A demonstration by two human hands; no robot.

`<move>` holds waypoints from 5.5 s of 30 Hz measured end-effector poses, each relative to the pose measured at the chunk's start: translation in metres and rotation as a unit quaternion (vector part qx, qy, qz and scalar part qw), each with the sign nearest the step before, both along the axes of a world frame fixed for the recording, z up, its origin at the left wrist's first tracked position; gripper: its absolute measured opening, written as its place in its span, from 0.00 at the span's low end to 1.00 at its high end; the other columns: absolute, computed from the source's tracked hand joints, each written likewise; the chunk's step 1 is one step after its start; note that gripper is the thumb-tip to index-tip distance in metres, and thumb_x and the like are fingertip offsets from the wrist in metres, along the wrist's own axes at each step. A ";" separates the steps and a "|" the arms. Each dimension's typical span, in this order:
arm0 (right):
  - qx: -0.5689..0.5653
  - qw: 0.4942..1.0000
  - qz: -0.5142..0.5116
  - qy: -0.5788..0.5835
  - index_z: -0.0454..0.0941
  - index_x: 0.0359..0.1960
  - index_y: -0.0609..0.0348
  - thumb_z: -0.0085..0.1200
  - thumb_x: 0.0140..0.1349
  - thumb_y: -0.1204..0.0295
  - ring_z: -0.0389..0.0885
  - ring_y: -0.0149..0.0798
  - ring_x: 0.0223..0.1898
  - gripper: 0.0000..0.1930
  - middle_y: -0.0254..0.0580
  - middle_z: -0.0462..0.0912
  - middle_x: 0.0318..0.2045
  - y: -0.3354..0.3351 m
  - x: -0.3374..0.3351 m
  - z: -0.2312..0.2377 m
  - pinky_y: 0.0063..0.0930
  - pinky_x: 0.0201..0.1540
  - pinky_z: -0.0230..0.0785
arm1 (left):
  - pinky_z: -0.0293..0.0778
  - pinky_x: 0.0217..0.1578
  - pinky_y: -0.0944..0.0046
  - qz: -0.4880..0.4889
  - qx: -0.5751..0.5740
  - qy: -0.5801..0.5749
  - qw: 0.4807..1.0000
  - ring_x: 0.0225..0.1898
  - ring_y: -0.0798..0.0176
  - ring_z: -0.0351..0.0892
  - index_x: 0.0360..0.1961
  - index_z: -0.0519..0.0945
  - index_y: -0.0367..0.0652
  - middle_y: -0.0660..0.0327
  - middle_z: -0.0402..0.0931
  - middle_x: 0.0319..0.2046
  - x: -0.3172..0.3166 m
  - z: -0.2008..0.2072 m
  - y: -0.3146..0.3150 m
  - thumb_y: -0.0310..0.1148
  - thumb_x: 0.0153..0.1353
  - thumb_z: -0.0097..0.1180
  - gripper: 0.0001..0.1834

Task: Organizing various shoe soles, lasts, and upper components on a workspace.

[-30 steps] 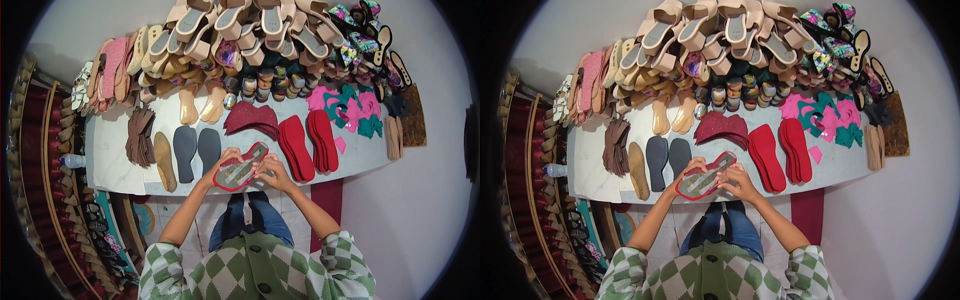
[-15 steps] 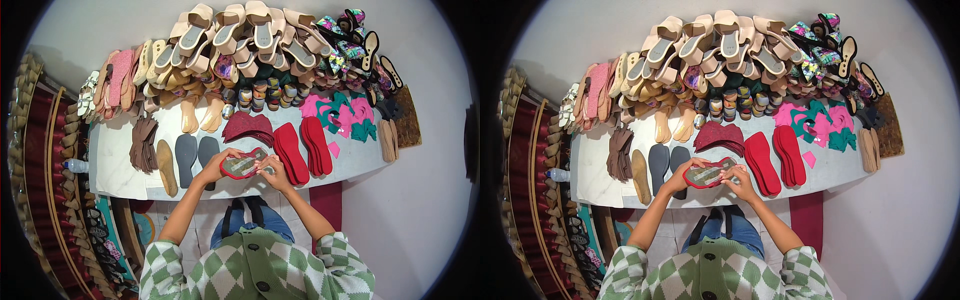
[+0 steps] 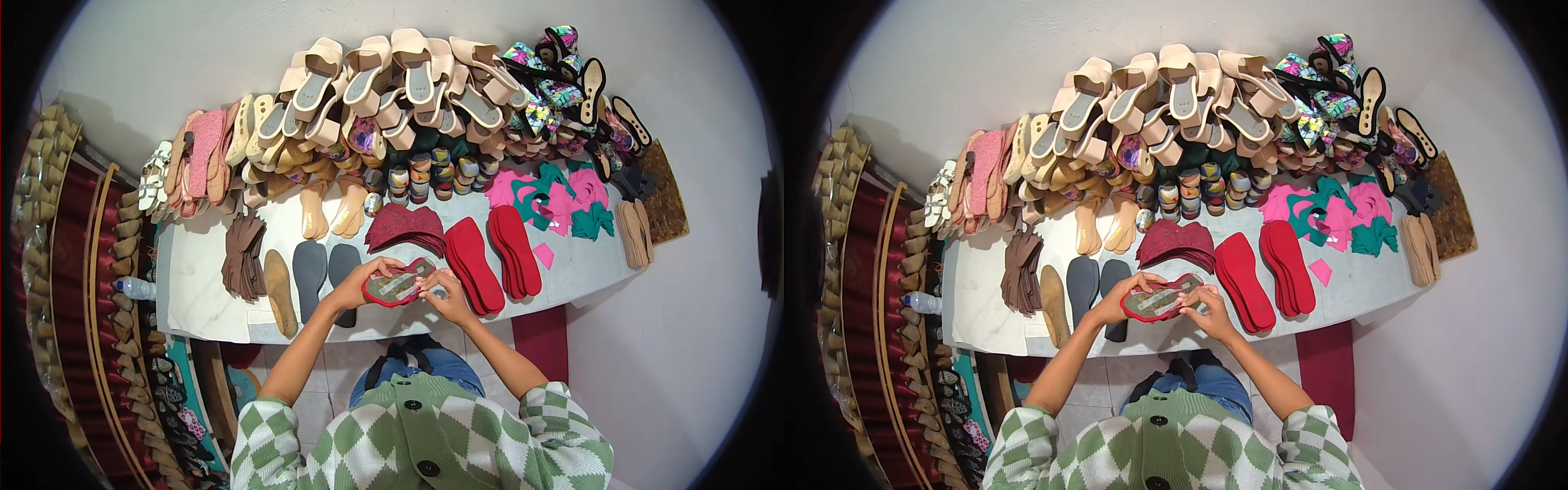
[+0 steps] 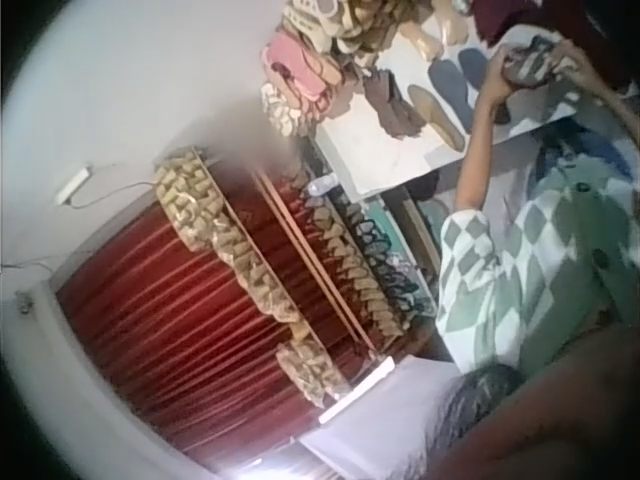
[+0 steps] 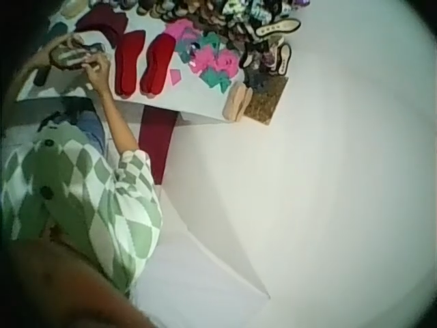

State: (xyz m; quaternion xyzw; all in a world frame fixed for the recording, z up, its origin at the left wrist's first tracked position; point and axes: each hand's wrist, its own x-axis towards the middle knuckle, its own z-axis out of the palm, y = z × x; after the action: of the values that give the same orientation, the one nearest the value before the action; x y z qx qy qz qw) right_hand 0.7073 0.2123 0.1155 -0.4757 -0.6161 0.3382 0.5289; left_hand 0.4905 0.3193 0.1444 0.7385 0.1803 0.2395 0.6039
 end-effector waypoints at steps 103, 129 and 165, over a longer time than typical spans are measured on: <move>-0.126 0.991 0.031 0.021 0.53 0.61 0.63 0.68 0.45 0.63 0.70 0.38 0.51 0.45 0.45 0.67 0.53 0.042 0.023 -0.031 0.31 0.53 0.64 | 0.56 0.59 0.59 0.226 -0.155 -0.056 0.960 0.60 0.58 0.59 0.62 0.55 0.41 0.54 0.61 0.57 0.059 -0.019 -0.025 0.31 0.55 0.59 0.36; -0.017 0.993 -0.027 -0.111 0.71 0.30 0.70 0.38 0.68 0.55 0.60 0.24 0.22 0.24 0.29 0.62 0.17 0.071 0.029 0.007 0.28 0.24 0.56 | 0.70 0.39 0.69 0.299 -0.019 0.017 0.954 0.41 0.69 0.74 0.40 0.73 0.37 0.62 0.72 0.37 0.047 -0.015 -0.016 0.31 0.57 0.56 0.12; -0.352 0.921 -0.148 -0.079 0.74 0.31 0.69 0.44 0.60 0.45 0.72 0.31 0.22 0.31 0.38 0.75 0.22 0.090 0.008 -0.106 0.24 0.21 0.63 | 0.69 0.45 0.63 0.227 -0.194 0.139 0.944 0.44 0.58 0.76 0.59 0.62 0.38 0.50 0.74 0.44 0.014 -0.081 -0.073 0.44 0.51 0.62 0.38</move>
State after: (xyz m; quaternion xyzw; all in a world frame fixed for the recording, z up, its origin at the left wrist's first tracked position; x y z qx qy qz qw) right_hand 0.7149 0.3023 0.0093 -0.7421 -0.4201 0.4120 0.3209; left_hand 0.5042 0.2467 0.0633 0.5724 0.4683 0.2256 0.6341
